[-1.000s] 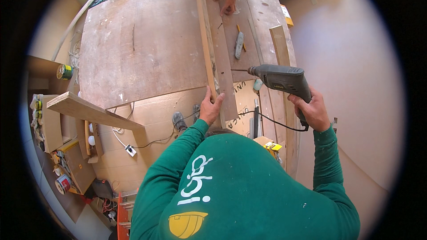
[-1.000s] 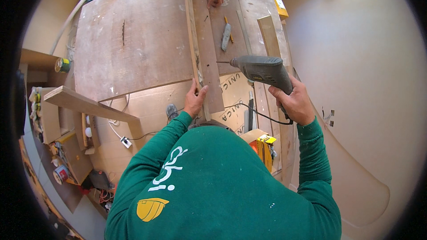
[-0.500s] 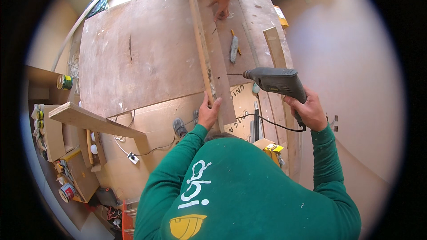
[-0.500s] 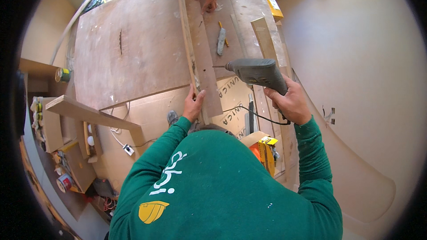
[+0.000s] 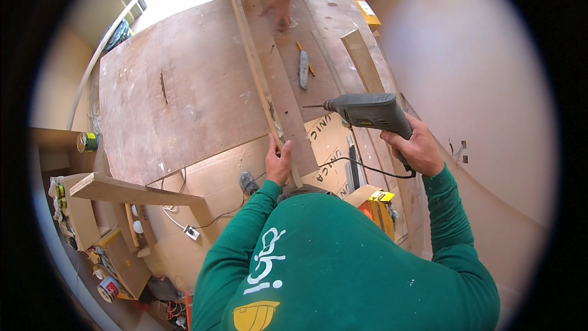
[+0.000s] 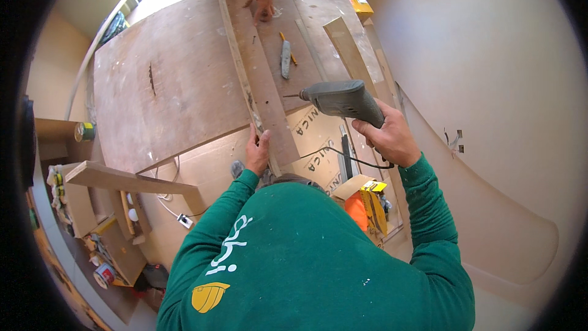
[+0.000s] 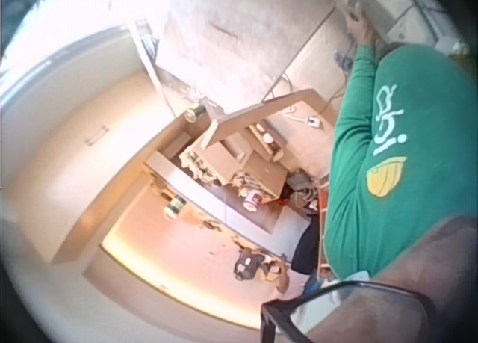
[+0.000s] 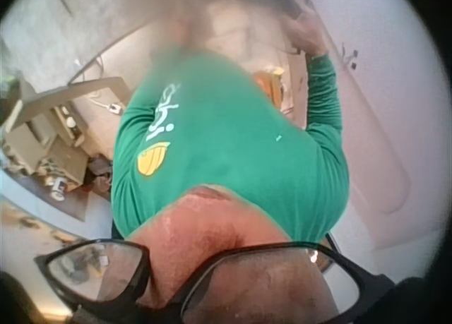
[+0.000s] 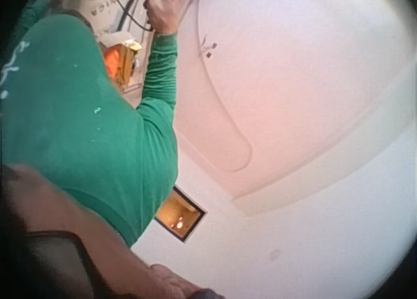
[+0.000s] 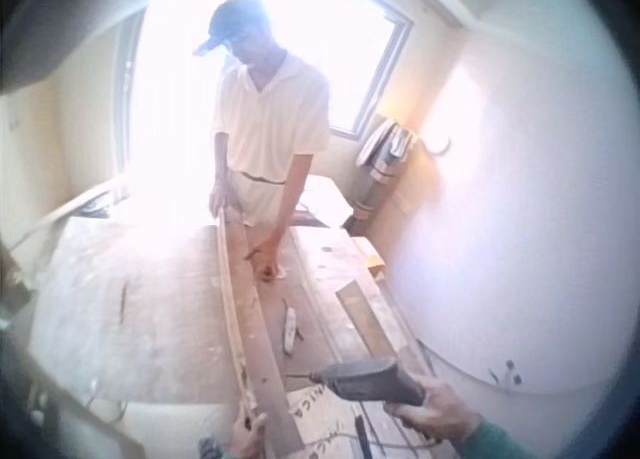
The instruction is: The person uses a power drill to fasten a wooden strip to a large board, then lifts and positions a long wooden trim piece against the ceiling near a window. The person aligns the trim and appears to secure it in place.
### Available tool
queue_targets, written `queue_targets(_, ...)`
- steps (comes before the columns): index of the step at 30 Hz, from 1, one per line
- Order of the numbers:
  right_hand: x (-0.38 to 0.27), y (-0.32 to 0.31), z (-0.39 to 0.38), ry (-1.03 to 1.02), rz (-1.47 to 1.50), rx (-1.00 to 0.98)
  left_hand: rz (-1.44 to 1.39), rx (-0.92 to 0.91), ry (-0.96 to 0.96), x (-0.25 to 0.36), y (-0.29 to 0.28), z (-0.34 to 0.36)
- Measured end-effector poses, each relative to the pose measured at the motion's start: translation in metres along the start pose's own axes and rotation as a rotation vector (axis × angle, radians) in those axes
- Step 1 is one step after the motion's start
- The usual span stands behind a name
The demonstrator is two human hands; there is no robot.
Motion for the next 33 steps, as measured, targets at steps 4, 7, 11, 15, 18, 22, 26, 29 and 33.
queue_targets(4,0.01,-0.003,0.002,0.003,0.001,0.009,-0.01,0.011,0.004,-0.004,0.0,0.001)
queue_targets(7,0.015,-0.005,0.004,0.005,0.02,0.009,-0.001,0.027,0.026,-0.003,0.001,0.002)
queue_targets(11,0.016,-0.006,0.007,0.022,0.03,0.006,0.018,0.022,0.018,-0.006,0.001,0.002)
queue_targets(15,0.017,-0.006,0.011,0.0,0.032,-0.011,0.041,0.042,0.023,-0.01,0.0,0.003)
queue_targets(18,0.016,-0.005,0.012,-0.009,0.029,-0.019,0.005,0.056,0.051,-0.012,0.002,0.002)
queue_targets(22,0.014,-0.002,0.013,-0.012,0.024,-0.031,-0.025,0.053,0.077,-0.019,0.004,0.005)
queue_targets(26,0.01,0.004,0.014,-0.019,0.021,-0.036,-0.036,0.05,0.102,-0.028,0.002,0.008)
queue_targets(29,0.008,0.005,0.013,-0.013,0.009,-0.039,-0.049,0.034,0.072,-0.023,0.003,0.007)
queue_targets(33,0.012,0.006,0.015,-0.014,0.014,-0.047,-0.055,0.017,0.051,-0.015,0.004,0.004)
Point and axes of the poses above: each hand's wrist, its own z-axis towards the middle knuckle, its own y-axis out of the palm, x = y × z, the point moved 3 cm from there along z, towards the middle knuckle, and after that the axes turned 4 degrees about y, right-handed, at the moved point
